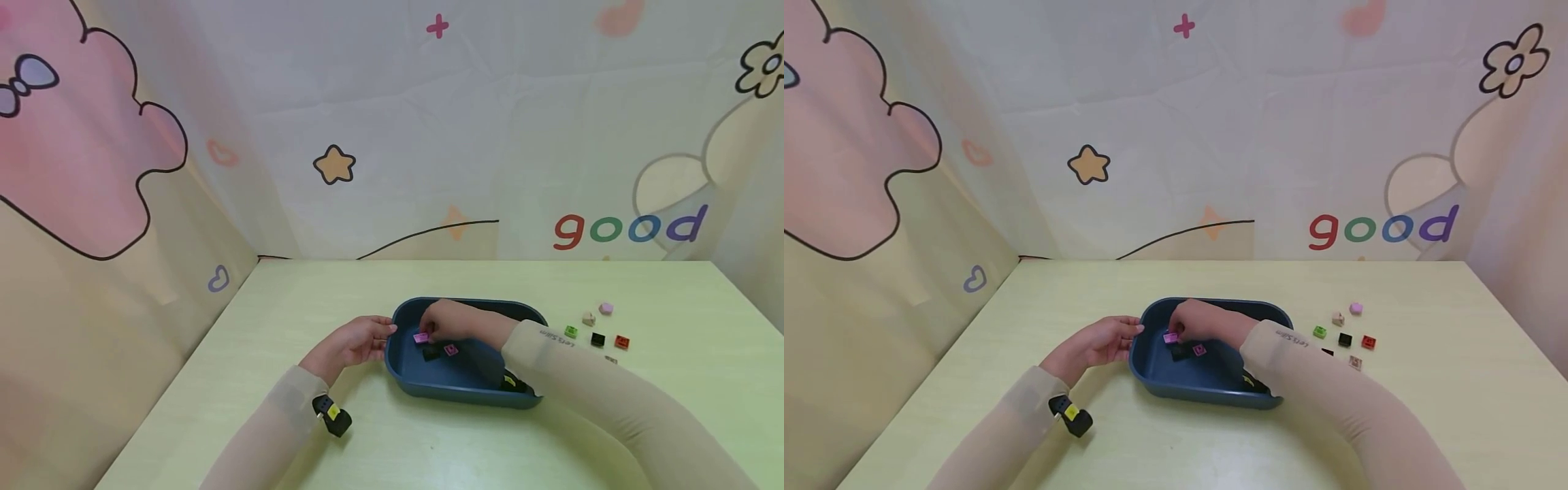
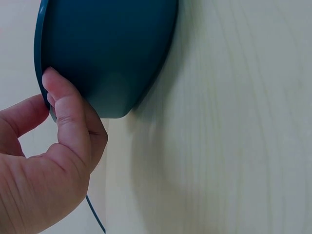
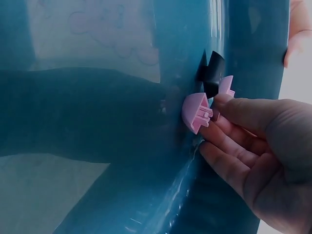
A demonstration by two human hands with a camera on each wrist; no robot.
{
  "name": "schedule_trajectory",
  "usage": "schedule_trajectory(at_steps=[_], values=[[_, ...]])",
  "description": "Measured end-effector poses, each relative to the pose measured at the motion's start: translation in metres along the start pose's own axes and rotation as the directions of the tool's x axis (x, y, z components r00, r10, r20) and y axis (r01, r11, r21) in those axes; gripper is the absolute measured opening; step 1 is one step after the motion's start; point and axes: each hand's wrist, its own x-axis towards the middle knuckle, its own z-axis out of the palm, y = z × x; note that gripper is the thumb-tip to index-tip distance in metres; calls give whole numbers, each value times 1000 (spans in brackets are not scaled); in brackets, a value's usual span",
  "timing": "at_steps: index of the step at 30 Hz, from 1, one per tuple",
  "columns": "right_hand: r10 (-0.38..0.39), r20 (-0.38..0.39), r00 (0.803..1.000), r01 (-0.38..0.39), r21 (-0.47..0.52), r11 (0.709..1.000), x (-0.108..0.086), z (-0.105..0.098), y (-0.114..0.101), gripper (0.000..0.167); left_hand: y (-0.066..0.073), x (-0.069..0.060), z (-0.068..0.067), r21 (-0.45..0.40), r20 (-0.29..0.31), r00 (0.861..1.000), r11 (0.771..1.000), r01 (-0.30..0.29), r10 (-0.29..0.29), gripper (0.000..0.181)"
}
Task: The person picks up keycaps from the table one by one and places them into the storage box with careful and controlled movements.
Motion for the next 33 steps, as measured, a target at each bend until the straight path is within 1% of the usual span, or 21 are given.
schedule_trajectory(at_steps=[6,12,18,26,33], values=[[3,-7,1000,-3,-28,1000,1,0,-2,15,1,0,1,2,1,1000,1000,0,0,9],[7,-17,1000,-8,-42,999,2,1,-2,15,2,1,1,12,-7,1000,1000,3,-3,16],[7,-13,1000,-7,-39,999,2,1,-3,14,1,1,1,5,3,1000,1000,4,-4,15],[44,21,999,-43,-46,998,4,0,-4,15,1,1,1,12,4,1000,1000,8,-8,17],[90,29,995,-90,-20,996,-2,-7,-8,19,0,0,0,5,7,1000,1000,4,-4,16]])
